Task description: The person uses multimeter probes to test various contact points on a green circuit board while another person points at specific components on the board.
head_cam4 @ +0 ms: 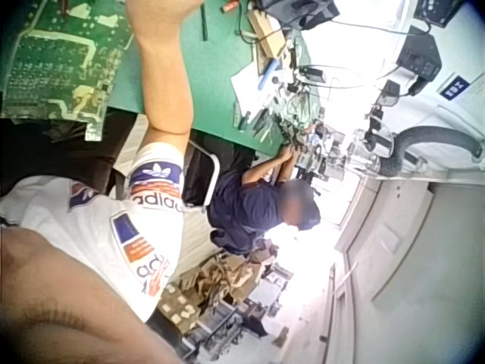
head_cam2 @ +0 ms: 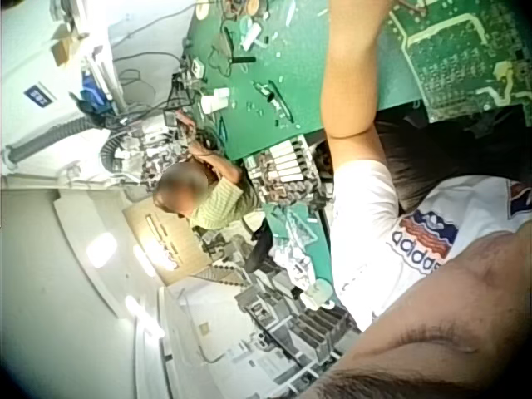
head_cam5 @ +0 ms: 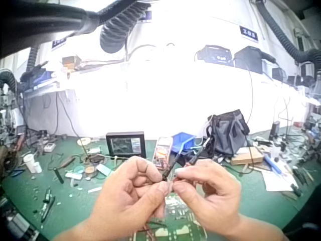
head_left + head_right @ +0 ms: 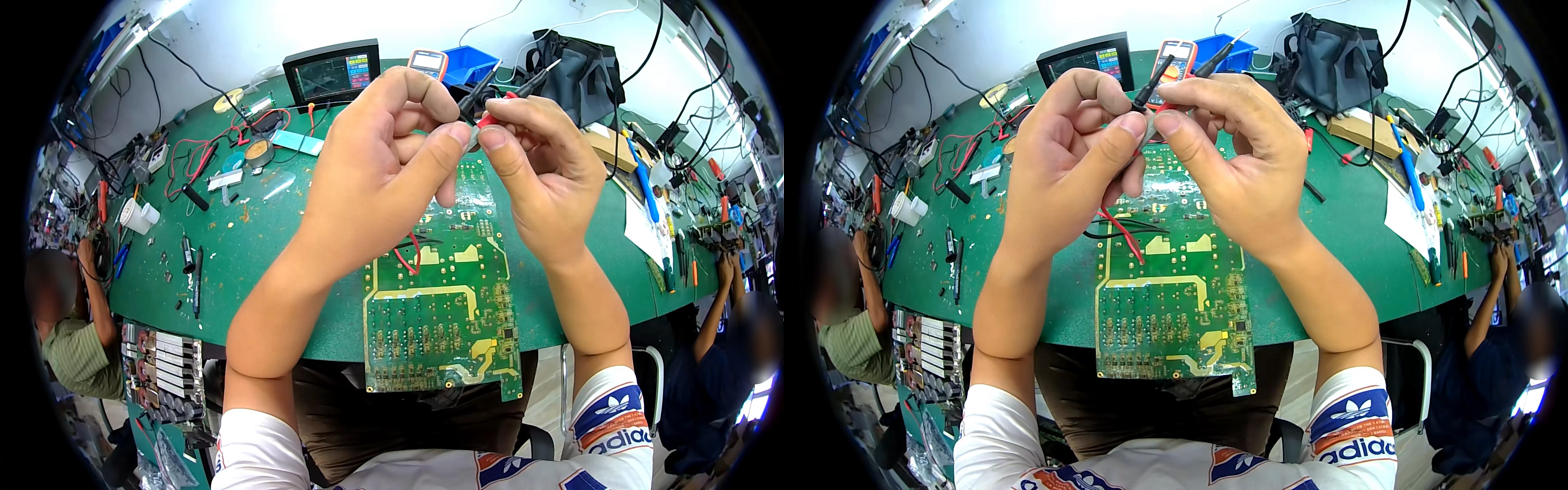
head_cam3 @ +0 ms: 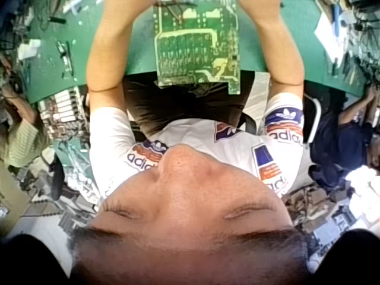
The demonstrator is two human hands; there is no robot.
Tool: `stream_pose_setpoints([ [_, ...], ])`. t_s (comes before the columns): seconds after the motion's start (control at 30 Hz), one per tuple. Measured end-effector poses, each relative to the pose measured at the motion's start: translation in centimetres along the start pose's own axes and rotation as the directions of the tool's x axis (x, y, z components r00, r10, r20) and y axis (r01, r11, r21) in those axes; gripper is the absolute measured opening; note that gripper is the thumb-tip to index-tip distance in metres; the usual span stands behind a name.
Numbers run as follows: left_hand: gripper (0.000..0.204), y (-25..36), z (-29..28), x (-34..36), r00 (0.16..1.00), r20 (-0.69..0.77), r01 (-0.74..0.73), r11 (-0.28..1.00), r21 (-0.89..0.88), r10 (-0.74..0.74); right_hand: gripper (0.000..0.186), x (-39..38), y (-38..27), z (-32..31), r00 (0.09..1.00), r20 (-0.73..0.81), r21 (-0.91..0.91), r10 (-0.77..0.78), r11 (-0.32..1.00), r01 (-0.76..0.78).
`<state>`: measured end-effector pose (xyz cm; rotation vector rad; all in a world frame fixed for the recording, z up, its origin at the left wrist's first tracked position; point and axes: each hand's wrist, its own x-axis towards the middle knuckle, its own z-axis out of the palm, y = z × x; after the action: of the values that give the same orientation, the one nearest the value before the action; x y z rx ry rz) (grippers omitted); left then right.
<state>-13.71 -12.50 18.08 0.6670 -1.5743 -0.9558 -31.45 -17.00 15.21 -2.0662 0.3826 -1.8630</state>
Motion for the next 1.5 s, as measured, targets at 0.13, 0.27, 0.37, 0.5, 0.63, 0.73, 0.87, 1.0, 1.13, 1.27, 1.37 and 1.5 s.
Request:
stream_pose_setpoints([
  [0.13,0.019,-0.8,-0.9,0.4,0.994,0.045,-0.099,0.995,0.008,0.099,0.029,0.2,-0.1,0.1,0.997,0.071,0.0,-0.002,1.0,0.002],
  [0.27,0.02,2.6,-6.1,0.7,0.974,-0.168,-0.102,0.957,0.273,0.152,0.033,0.2,-1.0,0.3,0.992,0.08,0.07,0.094,0.993,-0.099],
  [0.37,0.021,4.9,-11.4,-0.5,0.85,-0.412,-0.154,0.903,0.401,0.328,0.028,1.0,0.5,-1.5,0.993,0.071,-0.104,0.098,0.99,-0.09],
  [0.5,0.022,7.0,-14.4,-2.6,0.708,-0.54,-0.198,0.862,0.466,0.455,0.021,3.5,4.7,0.7,0.94,0.133,-0.413,0.314,0.88,-0.236],
  [0.63,0.024,7.5,-13.9,-2.9,0.642,-0.584,-0.196,0.843,0.502,0.497,0.022,5.5,15.7,2.0,0.865,0.379,-0.644,0.328,0.765,-0.008],
  [0.73,0.023,7.9,-14.9,-3.7,0.613,-0.601,-0.138,0.819,0.557,0.513,0.023,6.5,21.3,3.2,0.809,0.494,-0.777,0.32,0.579,0.245],
  [0.87,0.023,8.6,-16.4,-4.7,0.606,-0.609,-0.117,0.815,0.568,0.511,0.024,7.6,25.8,5.7,0.72,0.362,-0.88,0.592,0.471,0.055],
  [1.0,0.019,8.1,-18.2,-5.2,0.622,-0.602,-0.056,0.795,0.604,0.501,0.022,6.7,28.3,7.7,0.711,0.374,-0.905,0.596,0.401,0.14],
  [1.13,0.02,7.6,-18.4,-4.7,0.615,-0.626,-0.023,0.805,0.593,0.479,0.019,6.1,29.2,8.1,0.717,0.316,-0.941,0.621,0.302,0.154],
  [1.27,0.02,7.5,-18.7,-4.7,0.638,-0.599,-0.028,0.792,0.609,0.484,0.021,6.3,29.6,8.3,0.726,0.386,-0.913,0.569,0.346,0.215],
  [1.37,0.02,7.4,-18.8,-4.6,0.639,-0.6,-0.021,0.79,0.612,0.481,0.022,6.7,30.3,6.5,0.662,0.52,-0.849,0.54,0.416,0.327],
  [1.5,0.02,7.1,-18.7,-4.3,0.632,-0.619,0.012,0.793,0.61,0.467,0.023,6.5,30.0,5.0,0.656,0.604,-0.786,0.453,0.476,0.394],
])
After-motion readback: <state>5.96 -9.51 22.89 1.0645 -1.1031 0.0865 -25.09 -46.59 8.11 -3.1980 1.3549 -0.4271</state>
